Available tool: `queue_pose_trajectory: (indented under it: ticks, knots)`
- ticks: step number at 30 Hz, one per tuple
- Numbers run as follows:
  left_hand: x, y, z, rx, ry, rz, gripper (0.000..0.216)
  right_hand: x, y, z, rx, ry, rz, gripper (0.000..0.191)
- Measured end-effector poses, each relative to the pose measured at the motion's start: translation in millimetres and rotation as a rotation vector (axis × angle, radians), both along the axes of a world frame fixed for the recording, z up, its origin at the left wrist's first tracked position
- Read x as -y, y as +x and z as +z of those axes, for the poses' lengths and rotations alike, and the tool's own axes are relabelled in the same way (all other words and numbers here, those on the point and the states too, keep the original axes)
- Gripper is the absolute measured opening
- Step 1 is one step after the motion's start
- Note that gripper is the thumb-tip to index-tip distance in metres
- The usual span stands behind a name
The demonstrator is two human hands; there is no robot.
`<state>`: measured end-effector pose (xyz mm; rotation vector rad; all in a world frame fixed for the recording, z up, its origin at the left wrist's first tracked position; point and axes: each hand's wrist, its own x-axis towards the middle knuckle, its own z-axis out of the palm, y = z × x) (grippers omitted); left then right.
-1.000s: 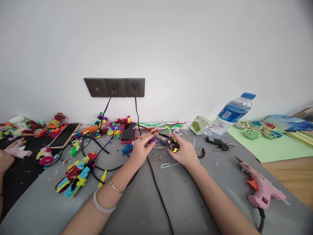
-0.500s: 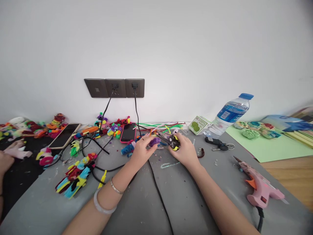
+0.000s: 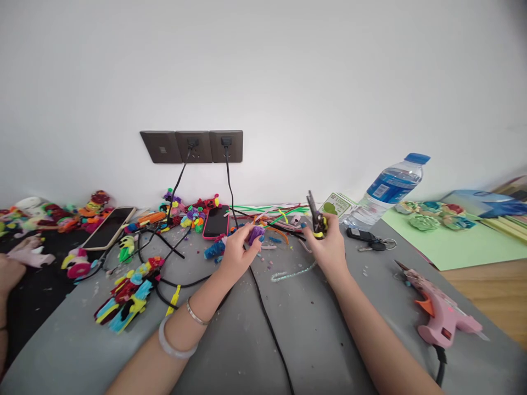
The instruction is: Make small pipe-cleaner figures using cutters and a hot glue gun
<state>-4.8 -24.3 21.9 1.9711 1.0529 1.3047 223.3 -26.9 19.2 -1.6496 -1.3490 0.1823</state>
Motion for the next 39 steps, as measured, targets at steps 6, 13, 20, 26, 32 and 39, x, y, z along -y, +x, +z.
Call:
queue_pose_trajectory:
  ticks: [6,13,20,26,32,39]
  knots:
    - [0,0,0.9,0.024,0.042,0.058,0.019,-6,10,-2.4,-0.019,-0.031,-0.069,0.059]
    - [-1,-1,-1.9,0.036,0.071,0.067,0.021,-7,10,-3.2,-0.075,-0.012,-0.043,0.064]
    - [-1,0,-2.3,-0.001,0.022,0.056,0.019,-5,7,-4.4,-0.031,0.038,0.011,0.048]
    - [-1,1,-0.9,-0.029,0.044,0.062,0.020,6,15,20.9,0.191,0.299,-0.007,0.040]
    - [-2,1,-1.0,-0.050,0.075,0.044,0.023,-4,26,6.7,0.108,0.026,-0.129,0.046]
    - [-5,1,-7.6,-0.041,0.063,0.032,0.025,-9,23,-12.6,0.205,-0.241,-0.233,0.060]
